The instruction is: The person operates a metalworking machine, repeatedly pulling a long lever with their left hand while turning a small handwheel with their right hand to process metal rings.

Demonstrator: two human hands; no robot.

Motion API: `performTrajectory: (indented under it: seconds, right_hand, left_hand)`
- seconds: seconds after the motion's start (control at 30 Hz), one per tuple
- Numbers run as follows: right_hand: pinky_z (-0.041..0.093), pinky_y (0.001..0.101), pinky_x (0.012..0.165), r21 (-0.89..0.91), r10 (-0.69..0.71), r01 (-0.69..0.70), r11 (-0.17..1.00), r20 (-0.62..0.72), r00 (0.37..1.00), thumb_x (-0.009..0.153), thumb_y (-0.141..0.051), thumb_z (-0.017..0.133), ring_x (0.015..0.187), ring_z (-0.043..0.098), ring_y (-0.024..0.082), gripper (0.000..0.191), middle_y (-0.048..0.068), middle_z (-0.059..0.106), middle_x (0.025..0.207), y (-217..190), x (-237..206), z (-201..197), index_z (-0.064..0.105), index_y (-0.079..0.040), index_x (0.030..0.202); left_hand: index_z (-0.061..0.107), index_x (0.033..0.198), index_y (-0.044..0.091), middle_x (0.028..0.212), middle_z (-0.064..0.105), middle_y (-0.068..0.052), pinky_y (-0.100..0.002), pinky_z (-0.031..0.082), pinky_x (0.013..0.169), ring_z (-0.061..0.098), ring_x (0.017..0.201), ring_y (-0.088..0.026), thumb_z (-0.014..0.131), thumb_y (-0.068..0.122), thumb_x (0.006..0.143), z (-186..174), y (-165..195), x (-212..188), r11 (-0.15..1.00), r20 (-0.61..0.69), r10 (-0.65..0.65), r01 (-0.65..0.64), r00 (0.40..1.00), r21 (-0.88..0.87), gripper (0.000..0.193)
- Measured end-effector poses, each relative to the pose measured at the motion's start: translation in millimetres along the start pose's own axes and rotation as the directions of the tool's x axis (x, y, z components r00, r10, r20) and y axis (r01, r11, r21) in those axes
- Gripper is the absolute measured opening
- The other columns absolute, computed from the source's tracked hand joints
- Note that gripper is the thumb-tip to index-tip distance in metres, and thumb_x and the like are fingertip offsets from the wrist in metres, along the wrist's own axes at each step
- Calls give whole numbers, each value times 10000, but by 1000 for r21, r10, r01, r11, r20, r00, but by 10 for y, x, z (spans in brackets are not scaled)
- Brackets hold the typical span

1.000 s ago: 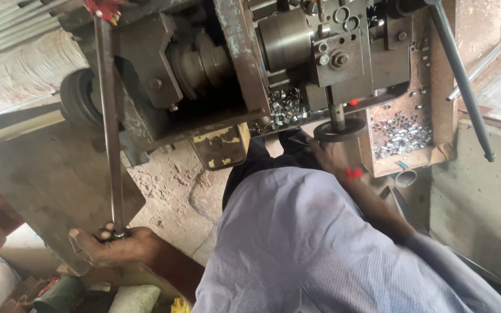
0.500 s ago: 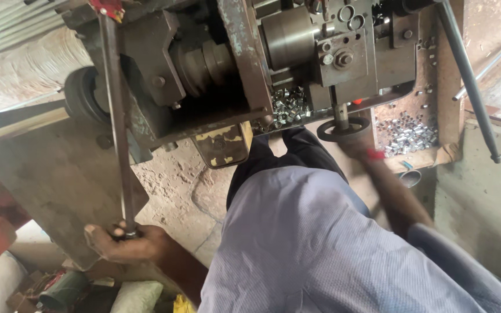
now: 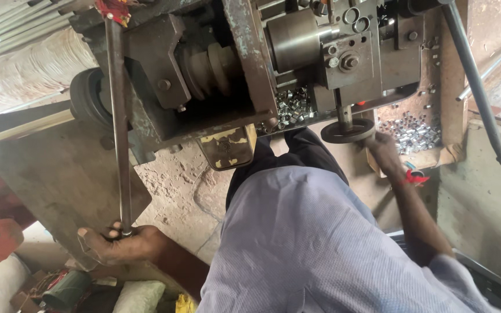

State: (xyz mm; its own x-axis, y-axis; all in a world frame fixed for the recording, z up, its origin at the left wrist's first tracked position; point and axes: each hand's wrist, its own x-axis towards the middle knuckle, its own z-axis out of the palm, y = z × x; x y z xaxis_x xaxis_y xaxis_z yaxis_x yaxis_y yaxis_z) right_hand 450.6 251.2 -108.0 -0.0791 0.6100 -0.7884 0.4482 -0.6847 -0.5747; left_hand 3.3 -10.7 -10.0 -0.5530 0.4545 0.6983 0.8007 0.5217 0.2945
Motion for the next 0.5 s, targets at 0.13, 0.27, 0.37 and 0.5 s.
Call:
performTrajectory:
  seconds: [0.13, 0.27, 0.37, 0.5]
  right_hand:
    - [574, 392, 670, -172, -224, 221, 960, -3, 974, 848, -113, 740, 749, 700, 197, 198, 135, 745, 890, 25, 88, 162, 727, 16, 998]
    - [469, 330, 611, -105, -172, 176, 979, 44, 984, 983, -334, 631, 664, 560, 135, 329, 64, 717, 817, 172, -90, 378, 718, -17, 993]
    - [400, 317, 555, 65, -60, 79, 995, -253, 965, 1064, -515, 522, 600, 514, 126, 588, 55, 651, 713, 208, -189, 321, 693, 21, 896]
    - [471, 303, 491, 134, -97, 185, 974, -491, 866, 1080, -623, 435, 526, 536, 124, 761, 48, 551, 591, 164, -107, 200, 681, 25, 766]
  left_hand:
    - [615, 1416, 83, 1133, 555, -42, -193, 376, 591, 458, 822, -127, 525, 114, 1124, -1, -152, -117, 968, -28, -193, 186, 981, -167, 307]
    - [692, 1284, 17, 1070, 544, -34, -207, 373, 625, 444, 828, -115, 534, 172, 1122, 18, -173, -101, 781, -50, -504, 430, 862, -453, 275]
    - [688, 1254, 5, 1049, 560, -23, -202, 383, 638, 452, 807, -93, 568, 260, 1098, 23, -55, -24, 817, -53, -460, 399, 887, -416, 322]
    - [709, 1006, -14, 838, 518, -3, -208, 385, 585, 457, 705, -89, 739, 292, 946, 42, 147, 162, 450, -48, -834, 626, 550, -637, 314]
